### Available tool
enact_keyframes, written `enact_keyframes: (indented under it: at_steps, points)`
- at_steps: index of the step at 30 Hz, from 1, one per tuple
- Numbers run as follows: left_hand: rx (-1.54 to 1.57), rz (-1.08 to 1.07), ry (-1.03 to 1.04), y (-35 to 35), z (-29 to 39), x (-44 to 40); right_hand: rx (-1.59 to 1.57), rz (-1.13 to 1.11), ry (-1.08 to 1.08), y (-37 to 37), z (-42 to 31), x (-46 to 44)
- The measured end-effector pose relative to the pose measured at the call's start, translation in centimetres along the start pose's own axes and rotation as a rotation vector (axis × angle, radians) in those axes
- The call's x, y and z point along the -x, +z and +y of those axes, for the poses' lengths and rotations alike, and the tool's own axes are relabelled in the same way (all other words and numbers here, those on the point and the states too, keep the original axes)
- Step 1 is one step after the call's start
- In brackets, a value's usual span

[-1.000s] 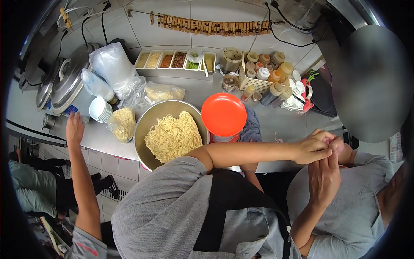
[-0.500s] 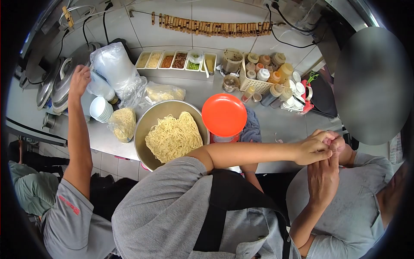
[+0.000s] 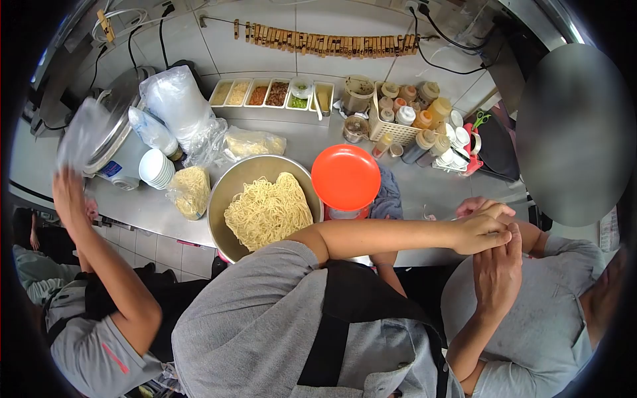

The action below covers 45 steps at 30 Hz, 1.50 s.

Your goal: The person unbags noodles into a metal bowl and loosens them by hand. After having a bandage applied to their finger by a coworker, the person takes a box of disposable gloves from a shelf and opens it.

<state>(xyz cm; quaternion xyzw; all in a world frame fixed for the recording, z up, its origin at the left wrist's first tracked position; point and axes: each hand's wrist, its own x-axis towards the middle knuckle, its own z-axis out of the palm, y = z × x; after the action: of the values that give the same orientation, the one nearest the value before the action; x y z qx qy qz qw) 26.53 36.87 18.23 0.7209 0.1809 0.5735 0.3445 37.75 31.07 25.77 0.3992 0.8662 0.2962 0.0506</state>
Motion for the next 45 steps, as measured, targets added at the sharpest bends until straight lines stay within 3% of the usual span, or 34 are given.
enact_keyframes:
  at_steps: [2,6,11,18,20,21,23,24,26,27,29,33,35,36,39,41,42,44,45]
  points:
    - [-0.011,-0.003,-0.005,-0.2,0.2,0.0,-0.271,0.003,0.032,-0.1,-0.1,-0.1]
    - [0.041,0.028,0.05,-0.2,-0.2,0.0,-0.278,0.037,0.055,0.6,-0.3,-0.1]
    - [0.016,0.073,0.066,-0.1,-0.4,0.0,0.285,-0.03,-0.012,1.2,0.1,0.0]
    - [0.027,0.035,0.027,-0.1,-0.3,0.0,0.457,-0.079,0.027,2.5,0.6,0.4]
    - [0.1,0.067,-0.003,0.0,-0.4,-0.1,1.252,-0.141,-0.158,3.7,0.8,0.6]
    - [0.098,0.066,-0.005,0.0,-0.4,-0.1,1.249,-0.14,-0.157,3.9,0.7,0.7]
    - [0.037,0.034,0.033,-0.2,-0.5,-0.1,0.515,-0.025,0.012,2.7,0.2,0.1]
    - [0.035,0.033,0.031,-0.2,-0.5,-0.1,0.512,-0.025,0.012,1.8,0.0,-0.2]
    - [0.049,0.02,0.023,-0.3,-0.5,-0.2,1.861,-0.219,-0.601,0.5,-0.2,-0.4]
    - [0.05,0.019,0.022,-0.3,-0.5,-0.1,1.859,-0.221,-0.603,0.6,-0.2,-0.4]
    - [0.034,0.039,-0.008,-0.2,-0.5,-0.1,0.503,0.046,-0.087,1.0,-0.1,-0.3]
    - [0.039,0.034,-0.015,-0.1,-0.6,-0.2,0.501,-0.091,-0.025,0.8,0.1,-0.1]
    - [0.041,0.056,0.047,0.0,-0.5,-0.2,1.646,-0.213,-0.555,0.2,0.0,-0.2]
    - [0.043,0.056,0.047,0.0,-0.6,-0.2,1.647,-0.215,-0.555,0.7,0.3,-0.5]
    - [0.044,0.031,0.019,-0.3,-0.3,-0.1,2.549,0.182,-0.052,5.6,3.1,-2.8]
    - [0.004,0.072,0.04,0.1,-0.8,0.0,3.053,0.533,0.423,8.2,4.4,-3.6]
    - [0.004,0.072,0.04,0.1,-0.9,0.0,3.053,0.533,0.424,8.7,4.5,-2.9]
    - [-0.043,0.035,0.068,-0.2,-0.9,-0.1,3.104,0.065,-0.751,9.4,4.5,-1.0]
    - [-0.044,0.035,0.069,-0.1,-0.8,-0.1,3.106,0.065,-0.748,10.2,4.8,-1.5]
